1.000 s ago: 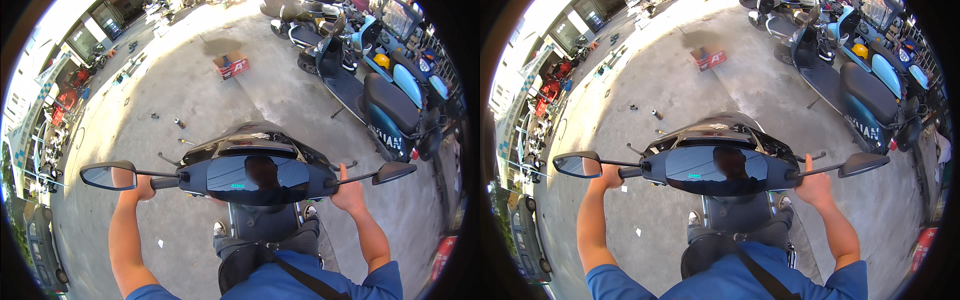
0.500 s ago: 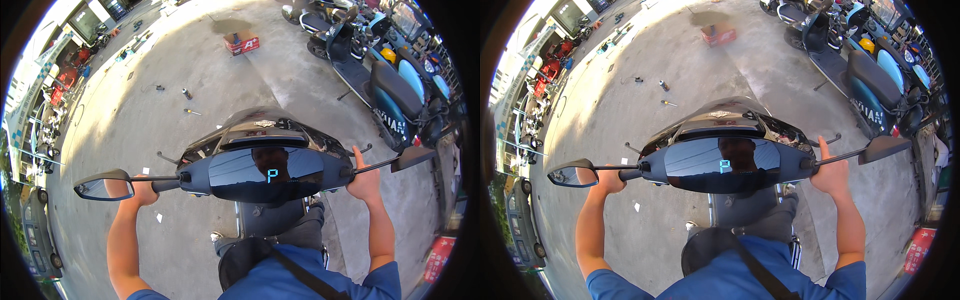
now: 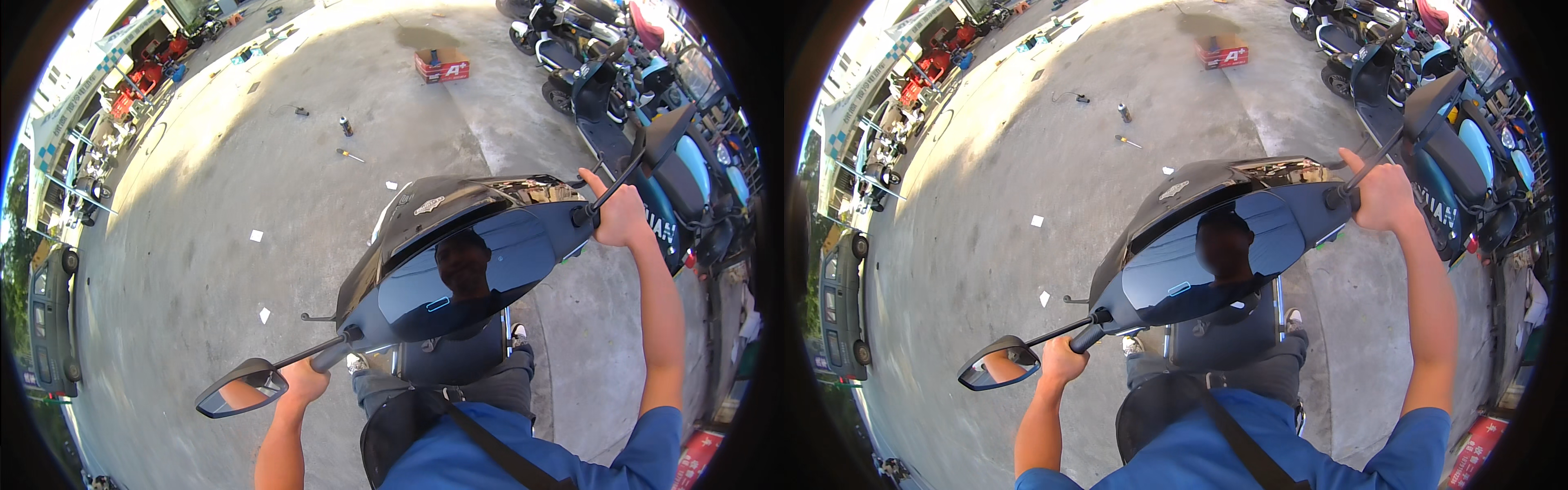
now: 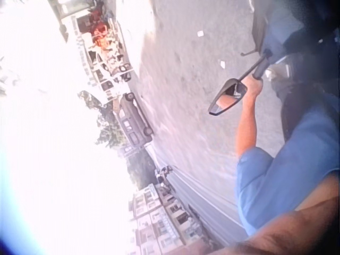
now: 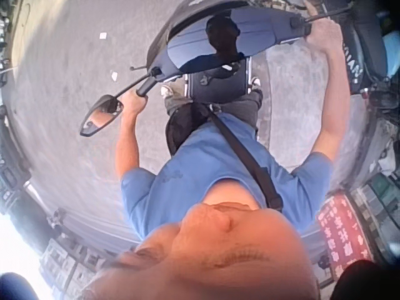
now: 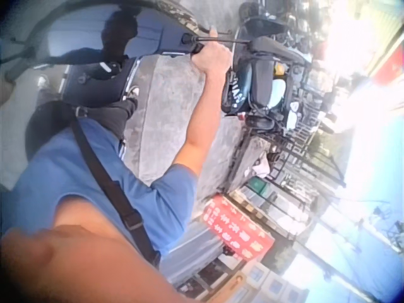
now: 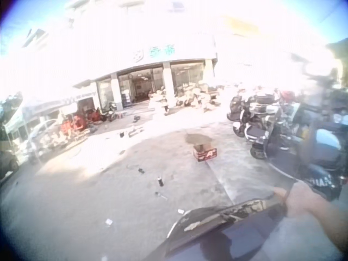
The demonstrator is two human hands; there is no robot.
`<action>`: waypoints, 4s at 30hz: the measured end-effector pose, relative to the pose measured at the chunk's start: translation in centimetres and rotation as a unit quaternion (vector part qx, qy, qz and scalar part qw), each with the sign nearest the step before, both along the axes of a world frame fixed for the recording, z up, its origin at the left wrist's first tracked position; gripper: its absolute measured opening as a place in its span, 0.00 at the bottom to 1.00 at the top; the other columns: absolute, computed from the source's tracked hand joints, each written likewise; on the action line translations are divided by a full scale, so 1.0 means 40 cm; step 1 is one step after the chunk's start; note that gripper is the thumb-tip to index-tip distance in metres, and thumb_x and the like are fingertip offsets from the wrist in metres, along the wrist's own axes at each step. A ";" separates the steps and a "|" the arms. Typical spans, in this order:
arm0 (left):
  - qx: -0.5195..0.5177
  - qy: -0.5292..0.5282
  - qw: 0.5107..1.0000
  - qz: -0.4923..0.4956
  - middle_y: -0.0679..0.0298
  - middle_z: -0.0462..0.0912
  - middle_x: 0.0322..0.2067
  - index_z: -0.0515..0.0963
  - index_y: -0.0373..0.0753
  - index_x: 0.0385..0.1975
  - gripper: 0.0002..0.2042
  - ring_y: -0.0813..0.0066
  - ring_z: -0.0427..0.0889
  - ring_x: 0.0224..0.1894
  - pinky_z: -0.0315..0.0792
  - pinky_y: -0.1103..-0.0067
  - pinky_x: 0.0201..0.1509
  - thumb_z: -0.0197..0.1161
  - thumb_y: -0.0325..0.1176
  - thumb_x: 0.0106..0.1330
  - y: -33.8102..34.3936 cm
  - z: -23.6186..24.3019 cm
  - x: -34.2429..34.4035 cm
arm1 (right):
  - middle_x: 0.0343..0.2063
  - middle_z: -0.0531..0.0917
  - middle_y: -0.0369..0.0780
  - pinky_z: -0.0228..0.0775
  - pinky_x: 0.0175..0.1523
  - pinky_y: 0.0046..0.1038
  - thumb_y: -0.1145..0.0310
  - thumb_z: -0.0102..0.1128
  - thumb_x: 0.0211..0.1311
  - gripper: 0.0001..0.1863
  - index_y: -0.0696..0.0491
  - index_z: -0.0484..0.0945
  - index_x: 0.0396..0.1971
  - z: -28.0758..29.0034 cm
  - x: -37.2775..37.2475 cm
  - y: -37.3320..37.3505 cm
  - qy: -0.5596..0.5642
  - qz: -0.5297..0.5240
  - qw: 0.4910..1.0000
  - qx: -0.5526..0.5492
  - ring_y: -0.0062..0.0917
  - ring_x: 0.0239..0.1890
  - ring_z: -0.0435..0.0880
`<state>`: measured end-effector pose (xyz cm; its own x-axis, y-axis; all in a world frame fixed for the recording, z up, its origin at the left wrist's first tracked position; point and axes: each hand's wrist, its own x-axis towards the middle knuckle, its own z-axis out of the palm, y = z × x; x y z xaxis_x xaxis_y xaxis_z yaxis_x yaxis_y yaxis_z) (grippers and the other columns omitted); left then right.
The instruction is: The person uses a wrench to tighten bolts on the rear chrome guard of a black scooter, then picks up small parts from the ground and moves the scooter slightly. The scooter is parked outdoors near other scooters.
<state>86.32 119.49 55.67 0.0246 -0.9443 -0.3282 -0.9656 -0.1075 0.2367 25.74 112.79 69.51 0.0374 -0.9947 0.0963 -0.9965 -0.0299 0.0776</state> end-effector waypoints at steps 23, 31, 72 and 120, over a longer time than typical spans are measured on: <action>0.099 0.090 0.978 0.161 0.42 0.88 0.34 0.87 0.33 0.31 0.14 0.42 0.87 0.42 0.80 0.59 0.52 0.63 0.37 0.53 0.195 -0.058 -0.073 | 0.20 0.80 0.45 0.67 0.34 0.39 0.68 0.71 0.38 0.39 0.57 0.81 0.59 -0.004 0.047 -0.241 0.046 0.226 0.961 -0.150 0.41 0.26 0.82; 0.110 0.046 0.971 0.205 0.41 0.87 0.34 0.87 0.33 0.34 0.15 0.41 0.87 0.44 0.81 0.59 0.53 0.64 0.37 0.53 0.069 -0.084 -0.014 | 0.18 0.79 0.39 0.64 0.32 0.37 0.66 0.70 0.38 0.36 0.55 0.81 0.57 -0.006 0.140 -0.426 0.056 0.262 0.948 -0.172 0.39 0.23 0.80; -0.051 -0.055 0.816 0.573 0.42 0.88 0.34 0.87 0.32 0.30 0.12 0.40 0.88 0.41 0.82 0.57 0.49 0.69 0.35 0.52 -1.962 -0.091 1.695 | 0.32 0.89 0.44 0.79 0.44 0.37 0.69 0.62 0.46 0.39 0.52 0.70 0.66 0.079 2.631 -3.128 0.127 0.453 0.882 0.025 0.37 0.38 0.90; -0.029 -0.239 0.856 0.457 0.40 0.87 0.34 0.88 0.31 0.34 0.12 0.41 0.89 0.41 0.82 0.59 0.49 0.62 0.28 0.53 -5.763 0.285 7.109 | 0.38 0.88 0.54 0.79 0.52 0.41 0.66 0.64 0.51 0.40 0.64 0.65 0.67 -0.084 7.637 -6.762 -0.028 0.366 0.917 0.154 0.46 0.46 0.88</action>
<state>370.69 -111.03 67.07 0.8802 -0.4737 -0.0276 -0.4730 -0.8712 -0.1317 331.21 -157.67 66.16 0.7099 -0.6851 -0.1632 -0.7027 -0.7047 -0.0981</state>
